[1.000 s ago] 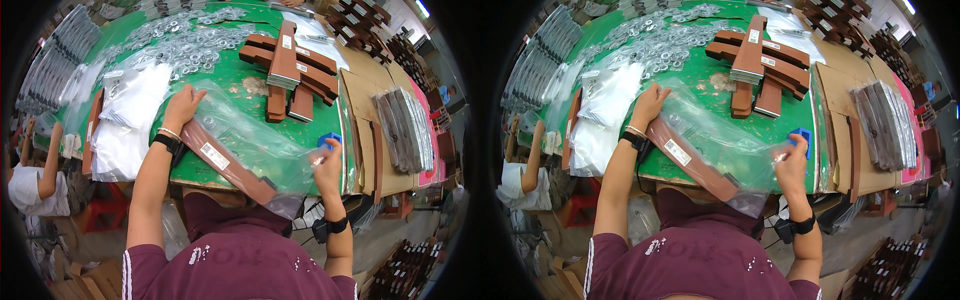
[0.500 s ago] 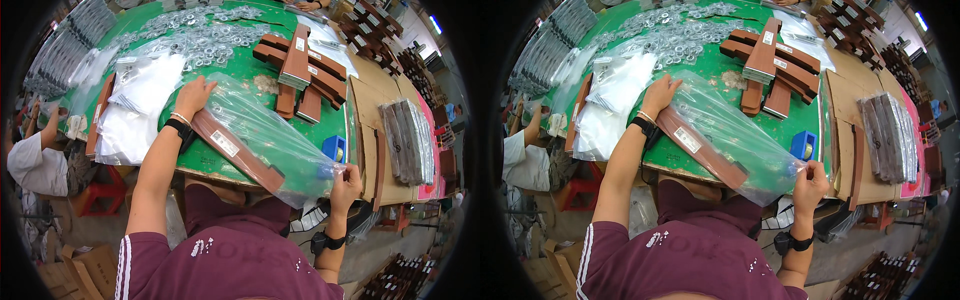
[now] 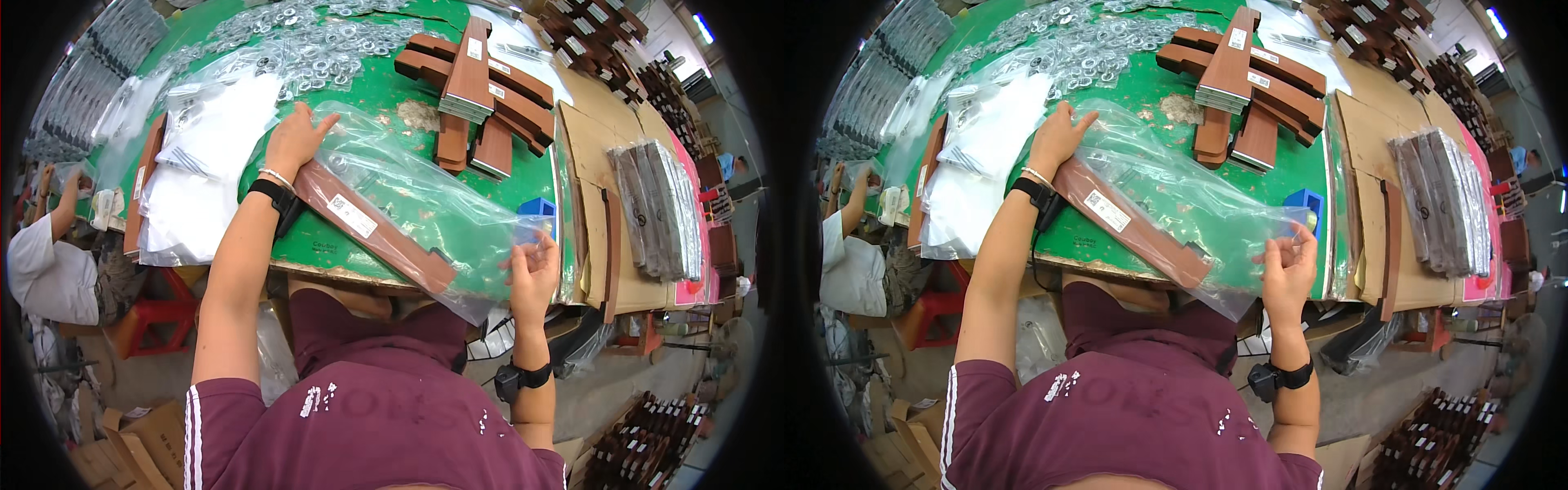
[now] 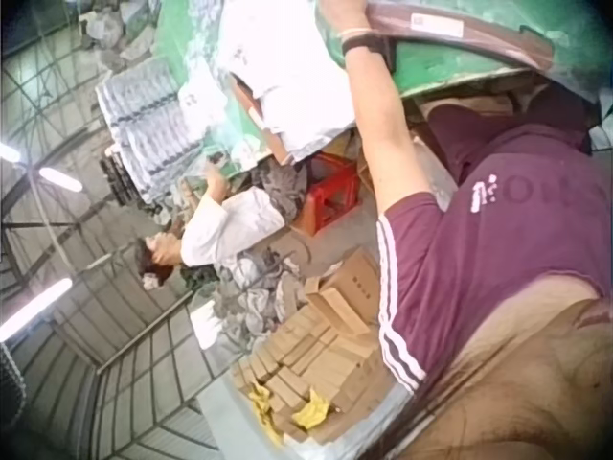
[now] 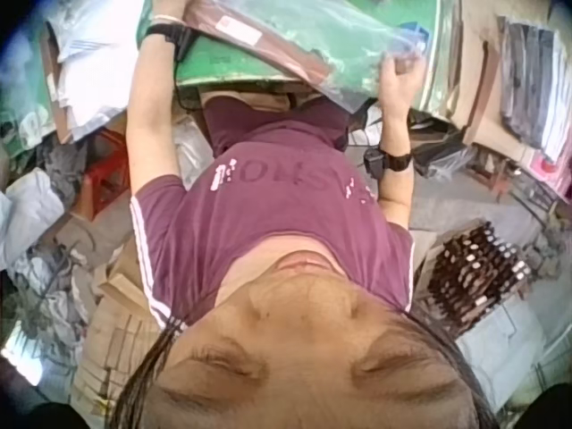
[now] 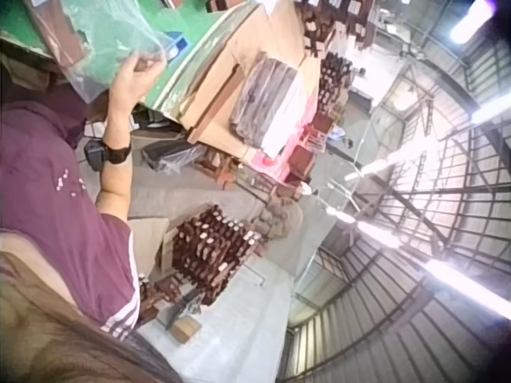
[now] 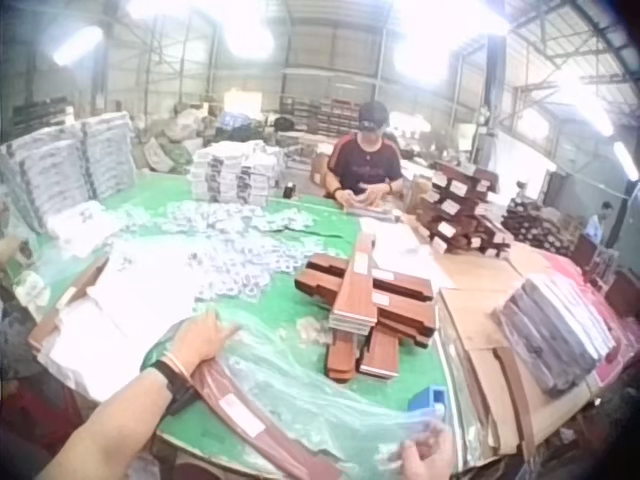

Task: Packing wooden furniture components into plastic bags and sealing them with tape on a factory assembly line.

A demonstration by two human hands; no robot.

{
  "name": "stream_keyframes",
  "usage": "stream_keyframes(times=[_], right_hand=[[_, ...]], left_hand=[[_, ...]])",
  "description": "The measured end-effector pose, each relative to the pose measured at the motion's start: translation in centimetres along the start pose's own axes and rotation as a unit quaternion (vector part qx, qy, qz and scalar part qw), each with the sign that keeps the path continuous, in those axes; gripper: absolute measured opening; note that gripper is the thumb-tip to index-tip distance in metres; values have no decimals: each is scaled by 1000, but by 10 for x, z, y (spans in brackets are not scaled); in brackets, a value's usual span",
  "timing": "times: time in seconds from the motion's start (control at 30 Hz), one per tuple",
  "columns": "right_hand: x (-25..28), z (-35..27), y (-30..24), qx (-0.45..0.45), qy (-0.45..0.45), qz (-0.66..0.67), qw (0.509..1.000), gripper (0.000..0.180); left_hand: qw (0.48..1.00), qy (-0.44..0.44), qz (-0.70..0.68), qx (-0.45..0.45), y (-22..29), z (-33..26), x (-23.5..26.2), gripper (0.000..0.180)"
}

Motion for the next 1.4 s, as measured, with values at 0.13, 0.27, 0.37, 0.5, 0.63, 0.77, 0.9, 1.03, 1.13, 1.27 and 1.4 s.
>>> stream_keyframes(times=[0.13,0.27,0.37,0.5,0.63,0.77,0.9,1.03,1.13,1.27,1.4], right_hand=[[25,13,37,210,40,17,977,34],[14,3,23,129,42,33,990,33],[16,6,27,150,32,-22,988,38],[16,-11,28,223,36,-49,973,63],[5,-34,38,186,-6,-15,982,90],[0,-51,64,141,-23,14,990,96],[1,-62,87,68,-14,75,995,92],[-2,-59,86,-3,-13,121,993,83],[-5,-54,86,-50,-20,175,983,76],[-1,-46,97,-74,-22,222,972,65],[-3,-38,89,-49,-54,200,977,58]], left_hand=[[1000,18,-3,-12,-3,3,-5,66],[996,69,-63,-14,2,-6,6,58],[917,314,-75,-235,10,-17,28,51],[885,170,-67,-429,89,-104,50,48],[872,-90,-56,-477,132,-193,7,69],[869,-98,-36,-484,144,-201,-21,72],[866,-89,-47,-490,152,-196,-29,73],[856,-127,-46,-499,157,-192,-29,75],[856,-125,-33,-500,156,-191,-31,76],[850,-160,-21,-501,155,-188,-29,77],[832,-194,-40,-517,146,-190,-25,78]])
Point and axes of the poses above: each hand's wrist, its own z-axis towards the middle knuckle, its own x-axis out of the back of the hand, y = z × x, the point moved 3 cm from there along z, towards the middle knuckle, and after that the axes turned 5 degrees about z, right-handed, at the moved point
